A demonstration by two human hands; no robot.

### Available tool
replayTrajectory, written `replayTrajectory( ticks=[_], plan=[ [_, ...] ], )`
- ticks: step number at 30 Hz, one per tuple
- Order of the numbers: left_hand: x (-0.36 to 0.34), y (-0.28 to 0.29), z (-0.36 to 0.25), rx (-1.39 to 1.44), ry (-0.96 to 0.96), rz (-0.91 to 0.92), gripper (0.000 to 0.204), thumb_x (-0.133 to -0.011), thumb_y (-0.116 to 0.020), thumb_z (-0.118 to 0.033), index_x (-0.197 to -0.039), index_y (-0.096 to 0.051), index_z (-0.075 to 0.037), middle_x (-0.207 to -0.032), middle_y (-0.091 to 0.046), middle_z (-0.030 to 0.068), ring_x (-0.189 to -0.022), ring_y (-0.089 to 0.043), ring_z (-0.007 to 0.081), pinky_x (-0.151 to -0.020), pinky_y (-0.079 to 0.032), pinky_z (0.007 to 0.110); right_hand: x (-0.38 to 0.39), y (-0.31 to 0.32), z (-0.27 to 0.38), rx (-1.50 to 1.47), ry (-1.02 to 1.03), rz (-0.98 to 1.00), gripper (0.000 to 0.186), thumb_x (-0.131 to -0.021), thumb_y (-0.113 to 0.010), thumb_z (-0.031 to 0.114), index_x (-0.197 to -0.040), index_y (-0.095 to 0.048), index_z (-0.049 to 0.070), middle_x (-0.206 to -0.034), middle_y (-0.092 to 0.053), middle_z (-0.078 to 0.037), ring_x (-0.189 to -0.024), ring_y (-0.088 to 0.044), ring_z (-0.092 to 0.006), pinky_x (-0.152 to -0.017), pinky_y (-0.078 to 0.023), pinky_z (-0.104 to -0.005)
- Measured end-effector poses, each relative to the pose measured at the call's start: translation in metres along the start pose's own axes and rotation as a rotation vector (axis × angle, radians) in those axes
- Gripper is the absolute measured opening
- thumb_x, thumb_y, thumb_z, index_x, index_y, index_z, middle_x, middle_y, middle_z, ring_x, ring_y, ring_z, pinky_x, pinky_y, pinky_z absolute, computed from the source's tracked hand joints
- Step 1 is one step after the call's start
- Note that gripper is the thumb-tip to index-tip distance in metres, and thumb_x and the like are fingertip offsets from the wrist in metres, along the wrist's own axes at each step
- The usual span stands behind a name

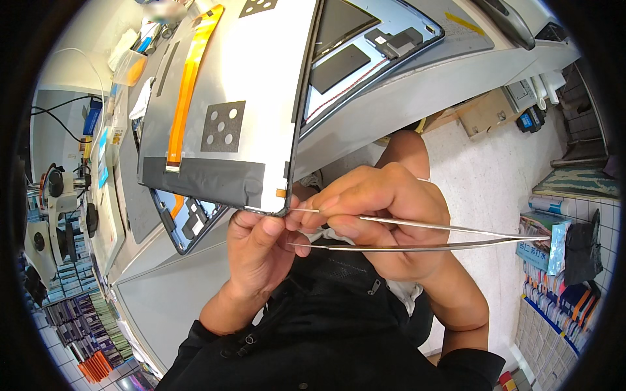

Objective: The person uses a screwdriver to remove screws from the back of a disassembled electronic device. They then use tweezers to carefully lift and remove a small component from the device's edge.

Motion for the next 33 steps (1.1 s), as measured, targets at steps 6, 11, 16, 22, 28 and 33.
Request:
replayTrajectory(
  ticks=[6, 11, 16, 22, 28, 33],
  plan=[
    [0.001, 0.0, -0.001, -0.013, 0.019, 0.008, 0.033, -0.091, -0.071, -0.026, -0.11, -0.066, 0.0, -0.09, -0.065, 0.0073, -0.079, -0.066, 0.0169, -0.058, -0.058, 0.027, -0.001, 0.0, 0.003, -0.006, -0.048, -0.004, 0.018, -0.099, -0.057, 0.015, -0.099, -0.053, -0.002, -0.092, -0.067, -0.027, -0.083, -0.071, -0.0287, -0.061, -0.058, -0.0282],
    [0.0, -0.001, -0.001, -0.008, 0.027, 0.014, 0.032, -0.09, -0.072, -0.026, -0.108, -0.067, 0.0, -0.09, -0.065, 0.0069, -0.08, -0.066, 0.0165, -0.058, -0.058, 0.028, 0.001, -0.001, -0.001, -0.077, -0.047, -0.039, 0.016, -0.098, -0.059, 0.013, -0.098, -0.054, -0.002, -0.091, -0.068, -0.026, -0.084, -0.071, -0.0292, -0.066, -0.058, -0.0305],
    [0.0, 0.0, -0.001, -0.003, 0.038, 0.014, 0.032, -0.09, -0.072, -0.026, -0.108, -0.067, -0.001, -0.092, -0.066, 0.0075, -0.081, -0.066, 0.0168, -0.058, -0.058, 0.028, 0.001, -0.002, -0.001, -0.197, -0.081, -0.087, 0.007, -0.092, -0.063, 0.0, -0.094, -0.058, -0.004, -0.09, -0.07, -0.019, -0.088, -0.071, -0.0269, -0.081, -0.058, -0.0359],
    [0.0, 0.002, 0.0, 0.02, 0.029, 0.017, 0.03, -0.09, -0.072, -0.024, -0.108, -0.067, 0.0, -0.093, -0.066, 0.0085, -0.081, -0.066, 0.0175, -0.058, -0.059, 0.028, -0.001, -0.001, -0.005, -0.189, -0.045, -0.039, 0.014, -0.096, -0.06, 0.01, -0.097, -0.054, -0.003, -0.089, -0.067, -0.024, -0.084, -0.07, -0.0303, -0.076, -0.059, -0.0404],
    [0.0, 0.007, 0.003, 0.069, 0.005, 0.055, 0.027, -0.092, -0.069, -0.02, -0.109, -0.067, 0.001, -0.098, -0.067, 0.0105, -0.083, -0.068, 0.0191, -0.059, -0.061, 0.029, -0.001, -0.002, -0.01, -0.223, 0.011, -0.031, 0.015, -0.098, -0.058, 0.011, -0.099, -0.052, -0.003, -0.084, -0.065, -0.024, -0.08, -0.07, -0.0333, -0.078, -0.059, -0.05],
    [-0.003, 0.001, 0.001, 0.065, -0.024, 0.06, 0.026, -0.092, -0.068, -0.018, -0.11, -0.067, 0.002, -0.104, -0.067, 0.0129, -0.087, -0.068, 0.0205, -0.058, -0.062, 0.029, 0.001, -0.005, -0.007, -0.256, 0.025, -0.083, 0.014, -0.097, -0.058, 0.011, -0.099, -0.053, -0.003, -0.083, -0.065, -0.023, -0.085, -0.069, -0.0334, -0.077, -0.059, -0.051]
  ],
)
Point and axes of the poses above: each hand's wrist, its own x-axis away from the middle knuckle, its own y-axis out of the back of the hand, z = x × y, the point moved 3 cm from there along -x, towards the middle knuckle
